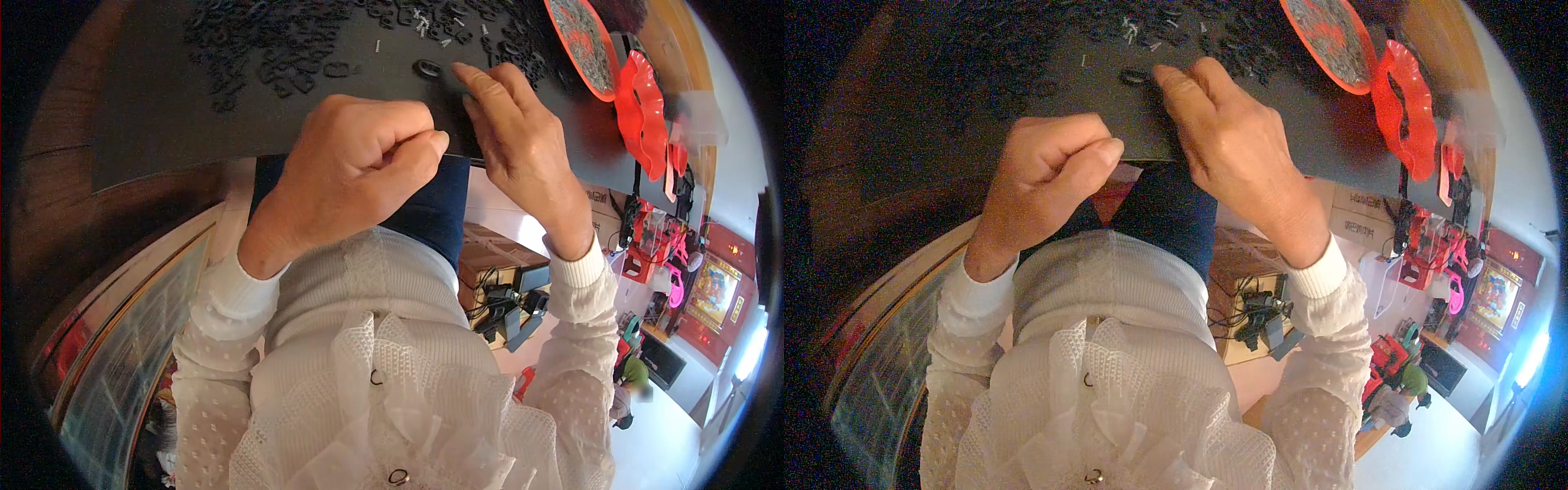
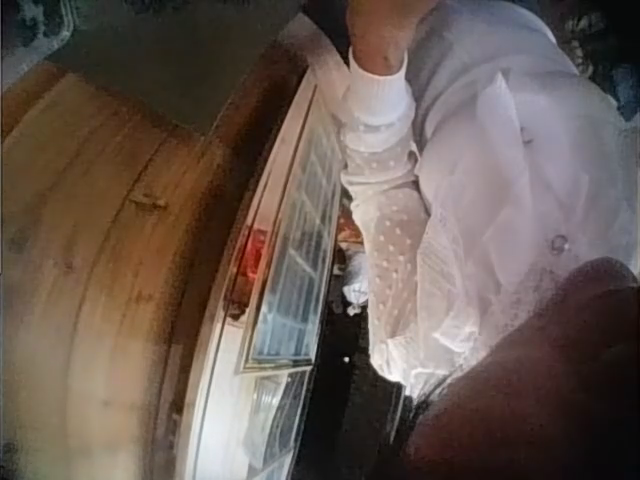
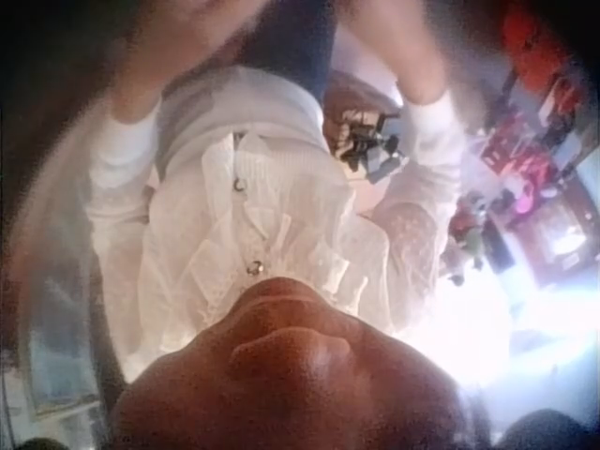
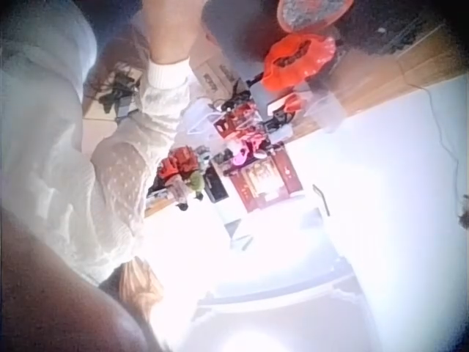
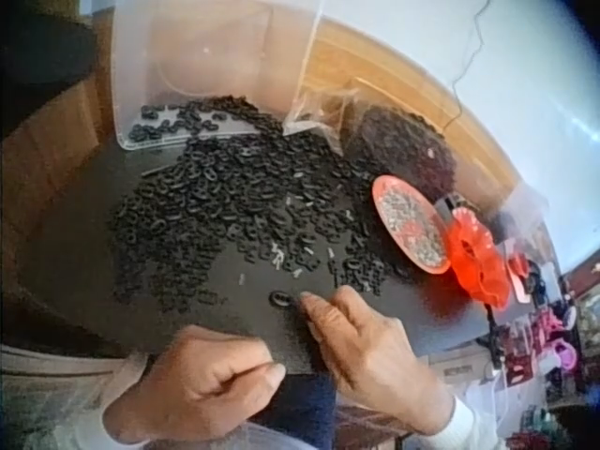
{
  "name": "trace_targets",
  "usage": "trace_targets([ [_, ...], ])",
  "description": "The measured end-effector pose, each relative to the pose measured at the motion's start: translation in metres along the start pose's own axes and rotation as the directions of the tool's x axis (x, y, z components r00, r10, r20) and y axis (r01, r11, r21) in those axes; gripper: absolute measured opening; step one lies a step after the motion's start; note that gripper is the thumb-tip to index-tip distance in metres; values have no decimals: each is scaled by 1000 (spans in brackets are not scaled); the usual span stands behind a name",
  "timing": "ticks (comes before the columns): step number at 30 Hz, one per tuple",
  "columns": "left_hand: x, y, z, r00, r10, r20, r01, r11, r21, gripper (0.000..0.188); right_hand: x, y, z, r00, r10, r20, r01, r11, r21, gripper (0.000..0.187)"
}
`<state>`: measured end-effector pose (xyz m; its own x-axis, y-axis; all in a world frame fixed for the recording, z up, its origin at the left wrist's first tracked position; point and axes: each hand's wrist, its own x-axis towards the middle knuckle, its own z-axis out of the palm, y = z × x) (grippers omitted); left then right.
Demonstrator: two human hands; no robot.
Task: The person assembles small black plastic buckle parts by hand.
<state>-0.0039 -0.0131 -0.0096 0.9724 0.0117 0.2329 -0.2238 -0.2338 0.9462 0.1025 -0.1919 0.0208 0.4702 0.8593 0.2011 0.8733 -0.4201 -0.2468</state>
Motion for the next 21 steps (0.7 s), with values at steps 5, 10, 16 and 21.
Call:
trace_targets([
  [5, 0, 2, 1, 1000, 5, 4, -5, 1000, 12, 27, 2, 3, 2, 998, -25, -60, 27, 999, 25, 32],
  [10, 0, 1, 2, 999, 43, -2, -43, 998, 50, 28, 0, 1, -1, 999, -2, -44, 3, 1000, 28, 31],
  [16, -1, 0, 2, 998, 65, -14, -64, 994, 93, 28, 2, 9, 0, 996, 19, -81, -16, 999, 49, 29],
  [21, 0, 4, 4, 999, 44, -17, -43, 998, 52, 27, 17, 35, 1, 991, -35, -126, 22, 994, -104, 28],
])
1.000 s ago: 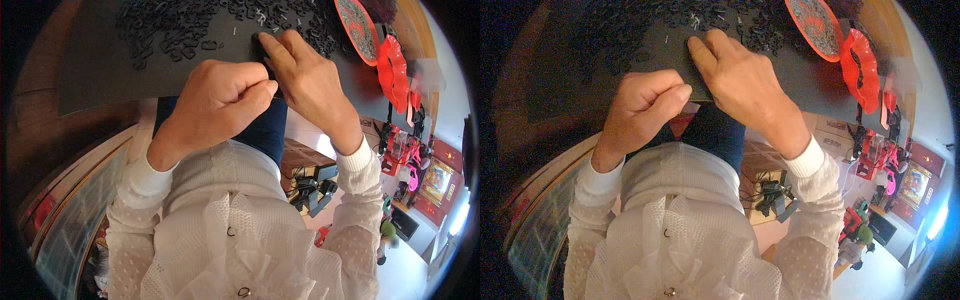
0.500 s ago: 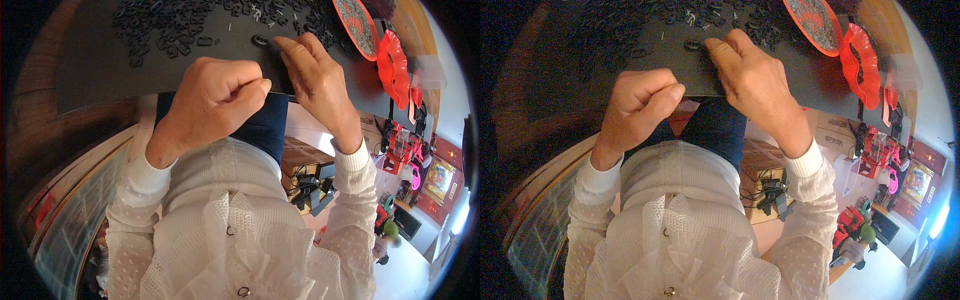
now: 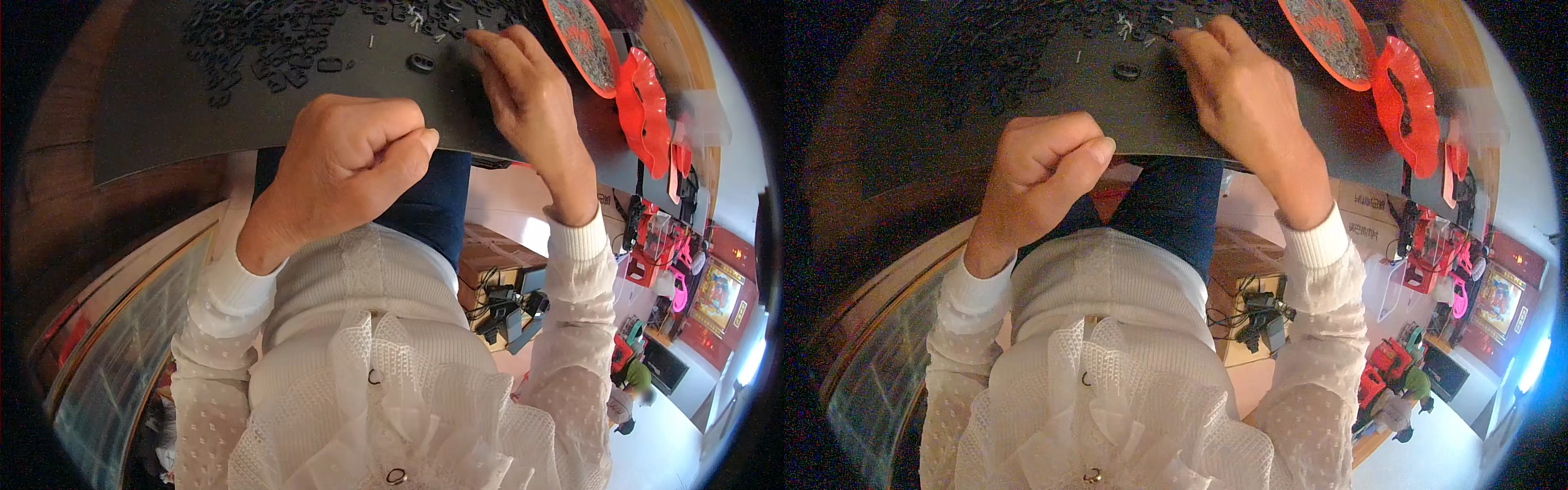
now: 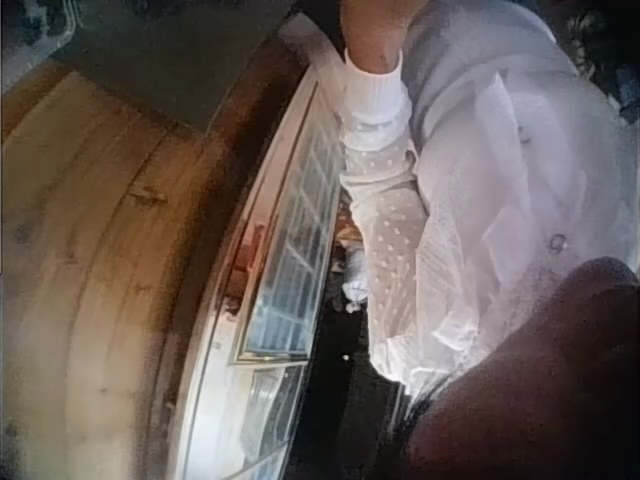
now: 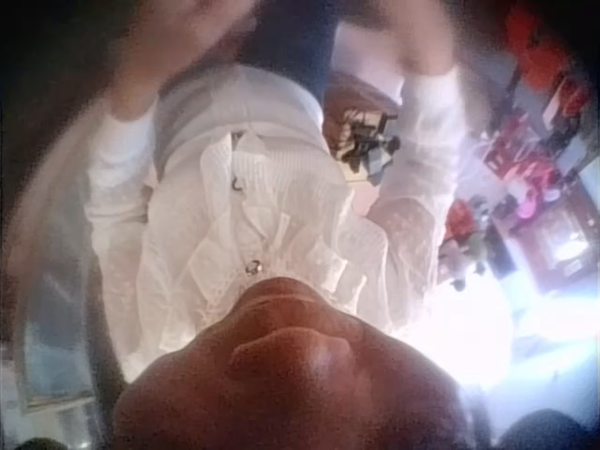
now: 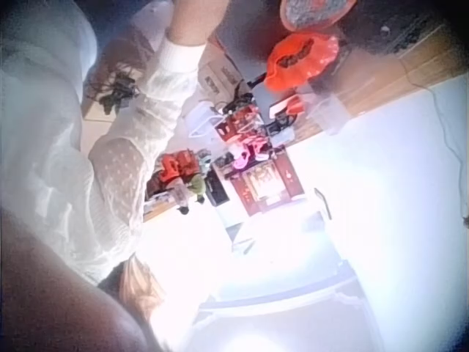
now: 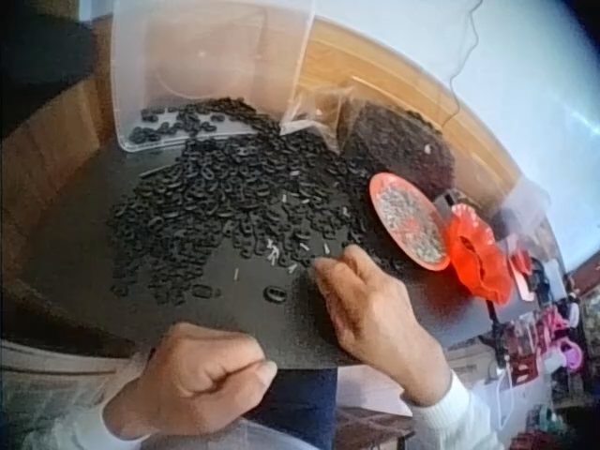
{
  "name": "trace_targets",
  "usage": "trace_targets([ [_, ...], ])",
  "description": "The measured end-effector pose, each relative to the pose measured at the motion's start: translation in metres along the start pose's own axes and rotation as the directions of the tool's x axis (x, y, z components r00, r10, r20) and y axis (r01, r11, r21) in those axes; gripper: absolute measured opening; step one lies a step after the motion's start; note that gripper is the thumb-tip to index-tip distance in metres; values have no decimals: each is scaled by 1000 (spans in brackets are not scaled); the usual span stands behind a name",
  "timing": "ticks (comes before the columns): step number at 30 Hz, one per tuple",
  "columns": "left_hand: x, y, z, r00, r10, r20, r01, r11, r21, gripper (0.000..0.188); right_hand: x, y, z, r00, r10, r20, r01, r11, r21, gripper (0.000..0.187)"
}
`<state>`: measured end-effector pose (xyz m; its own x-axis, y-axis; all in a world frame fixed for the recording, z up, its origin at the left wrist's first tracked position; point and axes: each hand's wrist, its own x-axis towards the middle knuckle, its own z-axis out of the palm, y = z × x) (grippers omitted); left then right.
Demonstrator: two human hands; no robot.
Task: The person assembles small black plastic buckle parts by hand.
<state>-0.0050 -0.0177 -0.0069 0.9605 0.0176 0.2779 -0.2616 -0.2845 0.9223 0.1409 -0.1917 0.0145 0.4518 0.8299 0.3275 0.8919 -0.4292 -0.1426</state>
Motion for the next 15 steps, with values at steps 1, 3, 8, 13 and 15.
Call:
trace_targets([
  [1, -1, 0, 0, 1000, -1, -2, 1, 1000, 0, 27, 4, 0, 1, 1000, -2, 1, 2, 1000, 1, 28],
  [3, -2, -1, 0, 999, 26, -18, -26, 1000, 13, 26, 14, -4, 3, 996, -83, -40, 79, 993, -91, 23],
  [8, -2, -2, 0, 998, 52, -21, -51, 998, 24, 26, 20, 4, 6, 988, -124, 91, 146, 940, -309, 24],
  [13, -2, -2, -2, 998, -21, 66, 20, 1000, 5, 23, 31, -4, -5, 964, -195, 182, 244, 919, -309, 9],
  [15, -2, 2, -2, 996, -90, -25, 85, 985, -149, 25, 37, 4, 3, 932, -341, 126, 363, 871, -330, 10],
])
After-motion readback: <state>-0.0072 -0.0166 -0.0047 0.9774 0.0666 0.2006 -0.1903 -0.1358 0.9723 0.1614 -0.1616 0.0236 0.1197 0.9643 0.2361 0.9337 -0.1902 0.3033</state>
